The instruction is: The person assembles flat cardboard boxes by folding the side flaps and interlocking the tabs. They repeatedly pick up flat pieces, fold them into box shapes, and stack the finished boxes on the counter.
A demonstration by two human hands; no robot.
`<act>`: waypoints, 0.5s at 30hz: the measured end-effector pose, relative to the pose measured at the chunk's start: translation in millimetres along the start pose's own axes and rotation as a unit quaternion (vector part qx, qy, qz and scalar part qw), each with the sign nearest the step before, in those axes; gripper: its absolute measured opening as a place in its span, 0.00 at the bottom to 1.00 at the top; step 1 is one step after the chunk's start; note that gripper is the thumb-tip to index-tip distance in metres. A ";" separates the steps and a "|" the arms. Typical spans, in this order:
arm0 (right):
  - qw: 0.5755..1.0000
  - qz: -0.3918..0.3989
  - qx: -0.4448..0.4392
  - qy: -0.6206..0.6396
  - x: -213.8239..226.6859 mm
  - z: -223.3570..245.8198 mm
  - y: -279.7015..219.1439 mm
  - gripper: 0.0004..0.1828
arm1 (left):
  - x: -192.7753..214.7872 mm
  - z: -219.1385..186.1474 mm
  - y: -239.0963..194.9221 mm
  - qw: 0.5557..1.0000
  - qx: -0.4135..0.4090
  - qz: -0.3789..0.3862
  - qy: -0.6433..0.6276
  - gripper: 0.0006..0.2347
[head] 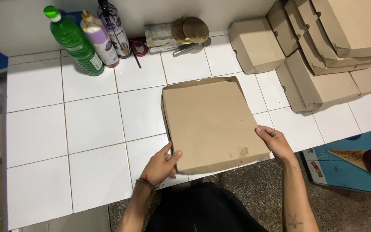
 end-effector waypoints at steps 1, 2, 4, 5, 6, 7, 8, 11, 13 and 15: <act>1.000 0.000 0.000 0.000 0.2 -6.1 6.8 0.19 | -0.7 5.3 1.5 1.000 0.000 0.000 0.000 0.34; 1.000 0.008 0.015 0.016 0.2 -11.2 13.6 0.22 | -0.9 10.2 3.1 0.999 -0.005 -0.011 -0.031 0.35; 0.999 0.014 0.029 0.031 12.3 -28.6 25.7 0.24 | 0.0 0.5 -4.0 0.998 -0.009 -0.019 -0.061 0.36; 0.999 0.030 0.032 0.022 21.0 -41.7 31.3 0.29 | 2.9 -13.5 -13.4 0.997 -0.031 -0.026 -0.066 0.40; 0.998 0.046 0.036 0.012 29.7 -55.0 37.0 0.34 | 5.7 -27.3 -22.7 0.996 -0.052 -0.033 -0.071 0.46; 0.998 0.046 0.034 0.011 21.1 -34.7 14.2 0.34 | 2.0 -12.1 -18.5 0.996 -0.051 -0.032 -0.072 0.46; 0.995 0.061 0.020 -0.072 10.5 -15.3 -8.3 0.48 | -1.3 2.2 -14.5 0.996 -0.066 -0.035 -0.057 0.48; 0.975 0.095 0.006 -0.199 -9.0 9.5 -34.0 0.69 | -7.9 28.6 -4.3 0.994 -0.091 -0.053 0.014 0.47; 0.964 0.113 0.005 -0.243 -16.2 13.4 -40.9 0.76 | -11.6 38.1 2.3 0.990 -0.101 -0.065 0.070 0.43; 0.957 0.151 0.004 -0.249 -25.9 15.1 -51.6 0.76 | -12.1 45.5 7.9 0.976 -0.139 -0.114 0.120 0.37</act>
Point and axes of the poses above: each hand's wrist, its own y-axis towards the middle knuckle, its own x-axis out of the back of the hand, z = x × y, the point moved 3 cm from there along y, towards the middle knuckle, and after that the axes turned 8 degrees about -x, right-handed, at the moved point
